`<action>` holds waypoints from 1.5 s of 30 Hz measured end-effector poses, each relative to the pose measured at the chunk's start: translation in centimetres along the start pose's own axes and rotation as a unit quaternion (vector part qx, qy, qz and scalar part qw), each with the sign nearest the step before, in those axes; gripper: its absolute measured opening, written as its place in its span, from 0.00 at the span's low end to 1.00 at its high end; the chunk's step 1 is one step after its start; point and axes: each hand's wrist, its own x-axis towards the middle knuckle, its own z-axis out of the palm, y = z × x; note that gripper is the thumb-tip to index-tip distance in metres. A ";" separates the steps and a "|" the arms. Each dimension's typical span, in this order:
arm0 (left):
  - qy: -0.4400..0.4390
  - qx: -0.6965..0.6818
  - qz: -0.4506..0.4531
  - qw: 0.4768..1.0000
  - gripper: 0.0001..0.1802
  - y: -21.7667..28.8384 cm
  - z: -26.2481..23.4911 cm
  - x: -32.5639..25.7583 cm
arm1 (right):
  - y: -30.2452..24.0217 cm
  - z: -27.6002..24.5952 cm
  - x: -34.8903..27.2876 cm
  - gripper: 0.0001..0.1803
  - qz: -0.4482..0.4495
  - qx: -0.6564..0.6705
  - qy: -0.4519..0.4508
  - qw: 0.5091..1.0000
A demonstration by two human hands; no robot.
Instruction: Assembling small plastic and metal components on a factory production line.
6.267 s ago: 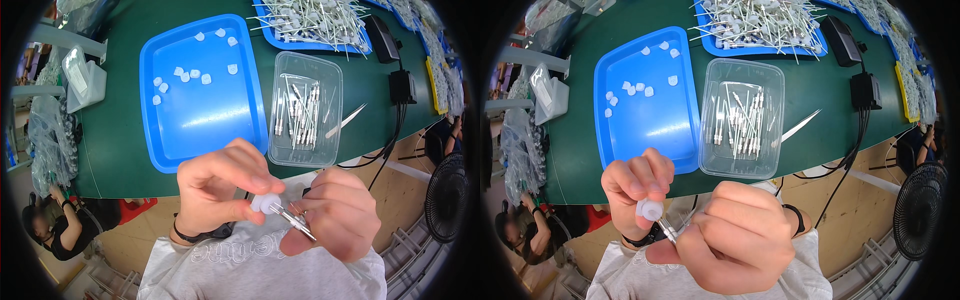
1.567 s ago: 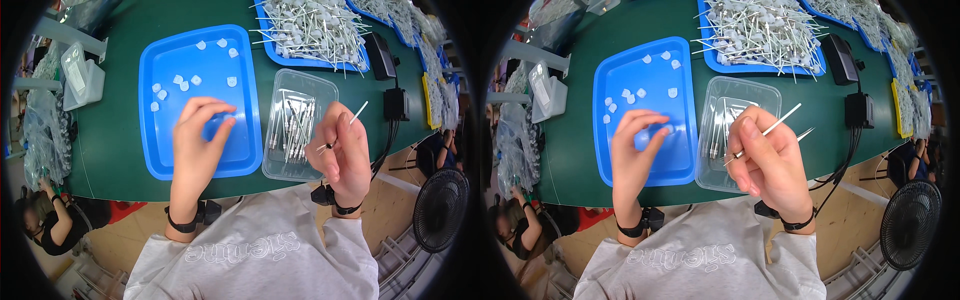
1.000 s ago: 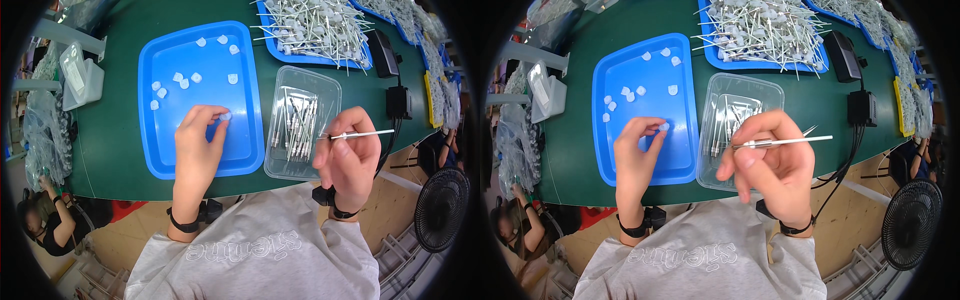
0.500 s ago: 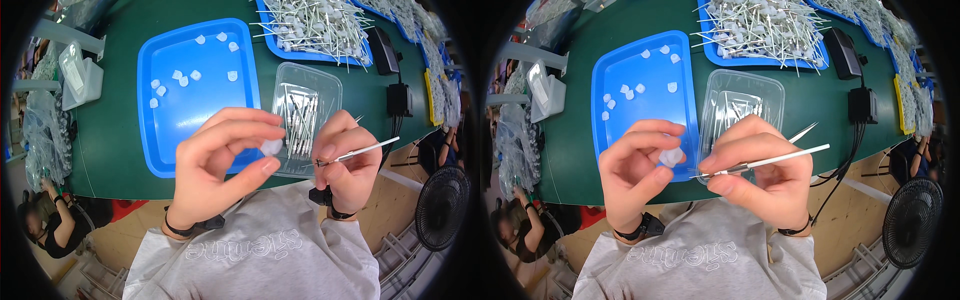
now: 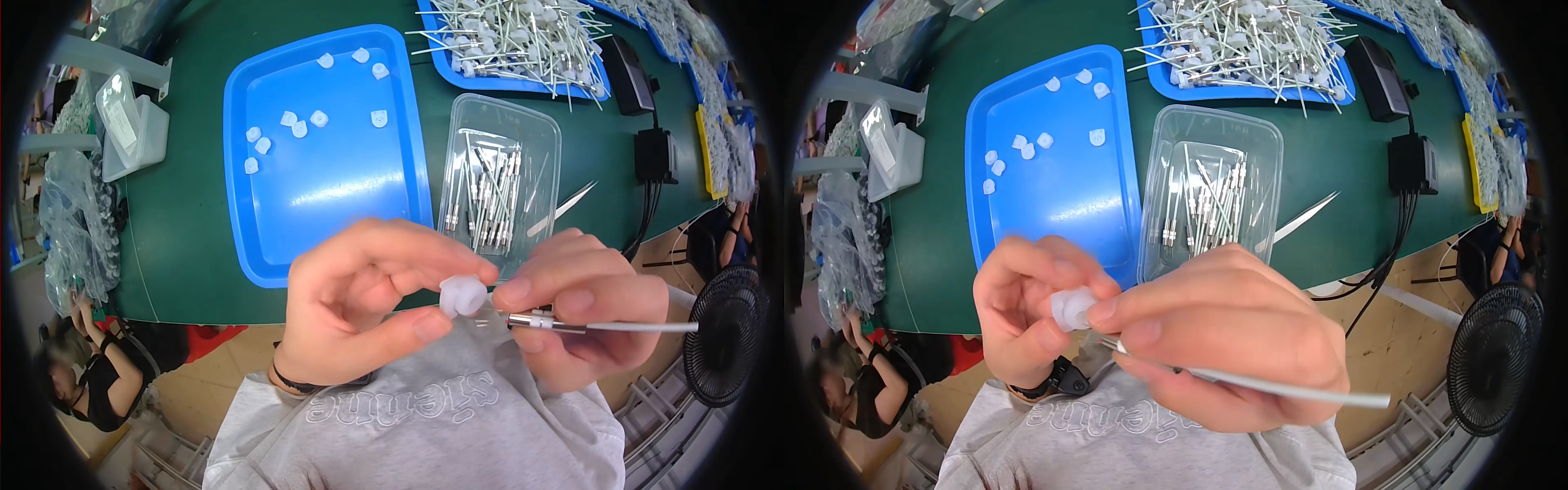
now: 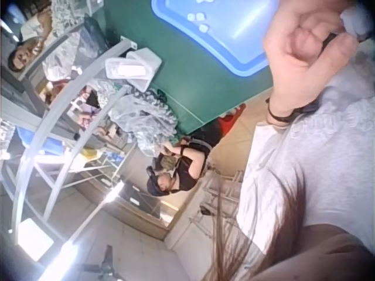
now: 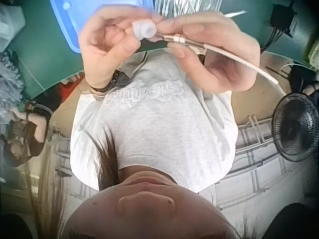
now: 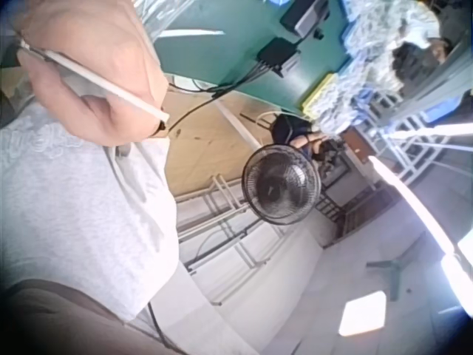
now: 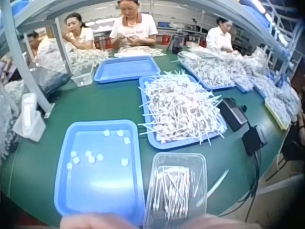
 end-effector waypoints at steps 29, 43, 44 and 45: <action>0.008 0.038 -0.032 0.999 0.18 0.2 -0.1 -0.3 | -1.6 0.7 -0.2 0.15 0.000 -0.142 -0.021 0.990; -0.067 -0.096 -0.025 0.993 0.17 -0.3 -1.4 -0.7 | -1.5 0.9 -0.4 0.12 -0.006 -0.139 -0.010 0.990; -0.068 -0.095 -0.021 0.993 0.17 -0.4 -1.3 -0.6 | -1.4 0.9 -0.5 0.12 0.002 -0.132 -0.001 0.991; -0.068 -0.095 -0.018 0.993 0.17 -0.4 -1.4 -0.6 | -1.4 0.9 -0.5 0.12 0.008 -0.129 0.001 0.992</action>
